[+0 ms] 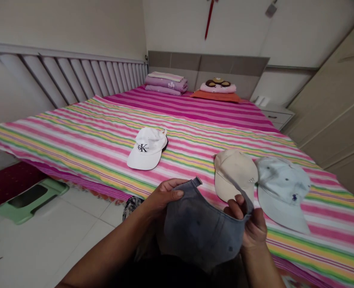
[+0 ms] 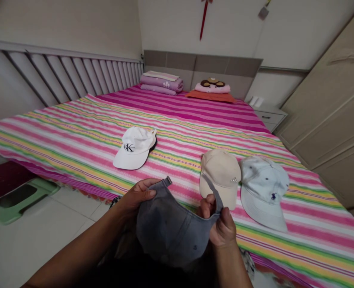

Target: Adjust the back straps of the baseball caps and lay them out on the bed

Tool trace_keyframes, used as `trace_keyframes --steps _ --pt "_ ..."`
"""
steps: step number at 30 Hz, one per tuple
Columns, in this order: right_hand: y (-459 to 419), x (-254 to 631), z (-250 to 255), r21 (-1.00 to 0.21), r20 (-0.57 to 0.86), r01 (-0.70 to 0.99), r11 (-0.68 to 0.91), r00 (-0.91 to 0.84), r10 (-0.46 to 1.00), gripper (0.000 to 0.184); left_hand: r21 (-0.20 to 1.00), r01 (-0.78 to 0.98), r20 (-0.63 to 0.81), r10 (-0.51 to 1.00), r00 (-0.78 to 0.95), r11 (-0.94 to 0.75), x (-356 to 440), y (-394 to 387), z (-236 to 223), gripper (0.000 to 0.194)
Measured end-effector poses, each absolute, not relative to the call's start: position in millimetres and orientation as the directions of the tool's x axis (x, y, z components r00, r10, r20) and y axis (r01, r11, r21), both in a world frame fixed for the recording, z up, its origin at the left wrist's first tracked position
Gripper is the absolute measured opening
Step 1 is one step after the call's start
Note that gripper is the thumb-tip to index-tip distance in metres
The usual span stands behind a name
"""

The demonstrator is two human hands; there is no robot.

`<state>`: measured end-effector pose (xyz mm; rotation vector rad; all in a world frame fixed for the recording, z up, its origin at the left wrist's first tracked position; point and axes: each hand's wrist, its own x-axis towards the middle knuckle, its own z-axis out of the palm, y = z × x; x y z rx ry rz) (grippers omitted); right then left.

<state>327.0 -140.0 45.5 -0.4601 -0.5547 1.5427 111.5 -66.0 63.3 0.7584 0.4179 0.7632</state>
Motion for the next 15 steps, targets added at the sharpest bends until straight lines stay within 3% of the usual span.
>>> trace_keyframes --steps 3,11,15 --pt "-140.3 326.4 49.3 -0.627 0.048 -0.778 0.029 -0.001 0.999 0.014 0.766 -0.438 -0.082 0.748 0.659 0.470 111.9 -65.6 64.0 0.038" --pt "-147.0 322.5 58.2 -0.694 0.060 -0.716 0.072 0.042 0.997 0.016 0.871 -0.376 -0.017 0.784 0.621 0.317 116.0 -62.7 68.7 0.019" --pt "-149.6 320.3 59.9 -0.719 0.075 -0.688 0.093 0.057 0.996 0.015 0.868 -0.367 -0.004 0.744 0.668 0.334 120.2 -66.2 77.4 0.019"
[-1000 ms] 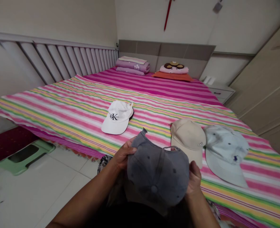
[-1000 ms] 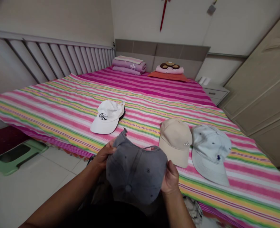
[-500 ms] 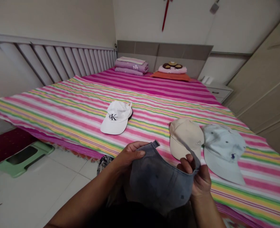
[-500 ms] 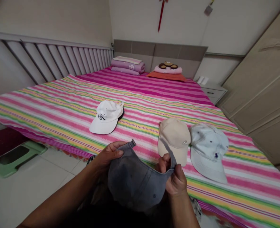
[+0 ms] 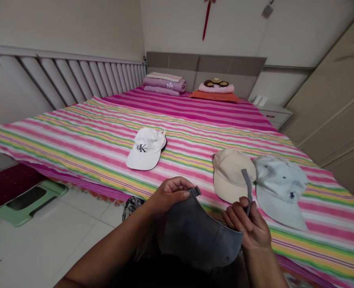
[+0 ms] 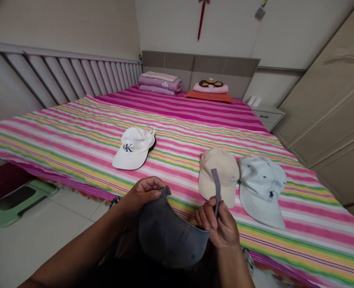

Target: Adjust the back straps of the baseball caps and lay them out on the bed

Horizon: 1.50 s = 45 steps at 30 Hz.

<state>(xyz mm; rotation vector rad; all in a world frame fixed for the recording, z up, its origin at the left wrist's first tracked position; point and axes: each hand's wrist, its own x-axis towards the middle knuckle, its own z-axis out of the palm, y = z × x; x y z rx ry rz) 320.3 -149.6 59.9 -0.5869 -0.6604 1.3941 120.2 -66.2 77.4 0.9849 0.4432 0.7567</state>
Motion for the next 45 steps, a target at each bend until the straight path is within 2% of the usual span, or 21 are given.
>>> trace_keyframes --steps 4,9,17,24,33,38,45 --pt "-149.4 320.6 62.1 -0.727 0.094 -0.678 0.108 0.058 0.994 0.012 0.868 -0.349 -0.025 0.732 0.681 0.354 124.4 -68.7 81.7 0.022" --pt "-150.0 321.2 64.0 -0.764 0.042 -0.639 0.092 0.093 0.995 0.012 0.844 -0.377 -0.015 0.720 0.694 0.381 127.7 -67.5 82.8 0.016" --pt "-141.8 313.9 68.4 -0.765 0.050 -0.644 -0.014 -0.082 0.995 0.010 0.838 -0.369 -0.003 0.680 0.734 0.402 130.7 -66.6 83.3 0.016" --pt "-124.1 303.3 80.7 -0.806 0.013 -0.587 -0.077 -0.147 0.989 0.014 0.824 -0.383 -0.012 0.689 0.724 0.416 133.7 -52.2 85.2 0.019" --pt "-105.3 301.3 115.4 -0.865 0.069 -0.502 -0.031 -0.181 0.981 0.015 0.824 -0.445 0.079 0.706 0.703 0.351 137.8 -39.4 115.2 0.025" --pt "-105.9 296.7 103.2 -0.868 0.028 -0.489 -0.080 -0.210 0.977 0.014 0.778 -0.456 0.060 0.672 0.738 0.431 139.2 -46.9 101.2 0.023" --pt "-107.8 288.6 85.9 -0.851 -0.036 -0.503 -0.150 -0.230 0.972 0.023 0.752 -0.469 0.054 0.665 0.745 0.464 139.6 -49.6 90.9 0.023"
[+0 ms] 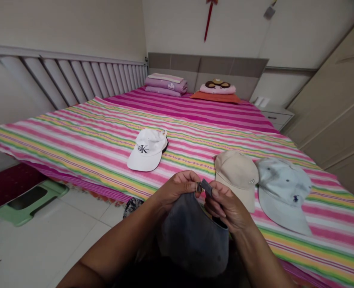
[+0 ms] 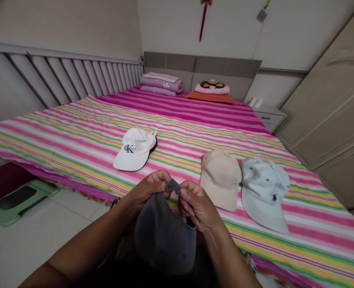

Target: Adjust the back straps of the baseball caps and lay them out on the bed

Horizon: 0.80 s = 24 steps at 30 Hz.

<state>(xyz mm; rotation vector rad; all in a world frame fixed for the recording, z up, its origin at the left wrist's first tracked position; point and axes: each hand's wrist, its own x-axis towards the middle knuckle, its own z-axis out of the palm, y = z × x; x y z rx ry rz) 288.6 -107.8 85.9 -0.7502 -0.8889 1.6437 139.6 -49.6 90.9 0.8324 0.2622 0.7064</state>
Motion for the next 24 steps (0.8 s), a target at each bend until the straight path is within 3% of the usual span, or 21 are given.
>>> trace_keyframes --steps 8,24 --pt "-108.8 285.0 85.4 -0.891 -0.074 -0.430 -0.146 -0.180 0.981 0.028 0.744 -0.464 0.048 0.656 0.754 0.480 139.9 -51.9 88.0 0.021" --pt "-110.0 282.9 87.1 -0.859 -0.056 -0.496 -0.127 -0.155 0.986 0.017 0.742 -0.470 0.069 0.644 0.762 0.478 139.7 -55.4 85.5 0.018"
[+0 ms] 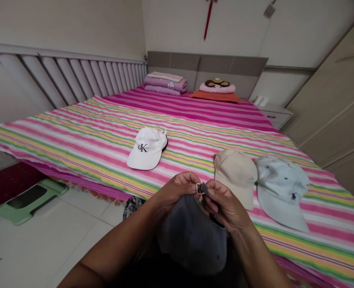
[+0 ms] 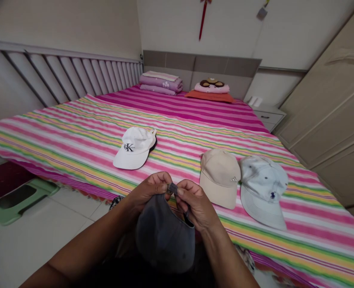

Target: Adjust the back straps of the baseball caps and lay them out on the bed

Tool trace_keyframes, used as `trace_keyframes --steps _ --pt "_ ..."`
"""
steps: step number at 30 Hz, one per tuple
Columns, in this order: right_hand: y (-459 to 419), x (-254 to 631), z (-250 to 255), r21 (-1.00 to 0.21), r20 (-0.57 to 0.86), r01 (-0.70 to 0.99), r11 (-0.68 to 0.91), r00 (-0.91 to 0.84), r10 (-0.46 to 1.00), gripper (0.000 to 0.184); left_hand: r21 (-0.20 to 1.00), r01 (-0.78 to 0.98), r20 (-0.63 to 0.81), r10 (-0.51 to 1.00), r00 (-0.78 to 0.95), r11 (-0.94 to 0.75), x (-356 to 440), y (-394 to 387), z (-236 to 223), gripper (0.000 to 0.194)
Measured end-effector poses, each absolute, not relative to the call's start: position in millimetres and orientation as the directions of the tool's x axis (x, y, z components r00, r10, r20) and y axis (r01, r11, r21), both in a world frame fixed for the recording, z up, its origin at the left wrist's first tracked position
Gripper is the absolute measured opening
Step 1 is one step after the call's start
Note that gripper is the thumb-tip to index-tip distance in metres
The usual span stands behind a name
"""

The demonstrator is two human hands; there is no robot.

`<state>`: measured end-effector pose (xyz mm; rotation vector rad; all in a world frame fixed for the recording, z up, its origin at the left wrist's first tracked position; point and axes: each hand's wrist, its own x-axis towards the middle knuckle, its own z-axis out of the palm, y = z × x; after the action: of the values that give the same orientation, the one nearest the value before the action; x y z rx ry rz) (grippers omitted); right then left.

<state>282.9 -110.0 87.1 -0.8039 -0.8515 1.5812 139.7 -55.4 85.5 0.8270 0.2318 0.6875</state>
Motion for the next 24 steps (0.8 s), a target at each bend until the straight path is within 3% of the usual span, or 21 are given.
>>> trace_keyframes --steps 13,24 --pt "-107.1 279.4 73.9 -0.750 -0.084 -0.633 -0.191 -0.196 0.977 0.019 0.733 -0.498 0.087 0.662 0.744 0.463 142.7 -56.4 85.4 0.018" --pt "-109.2 277.9 73.8 -0.752 -0.089 -0.623 -0.215 -0.228 0.970 0.019 0.738 -0.477 0.026 0.687 0.727 0.477 143.7 -54.4 81.8 0.022"
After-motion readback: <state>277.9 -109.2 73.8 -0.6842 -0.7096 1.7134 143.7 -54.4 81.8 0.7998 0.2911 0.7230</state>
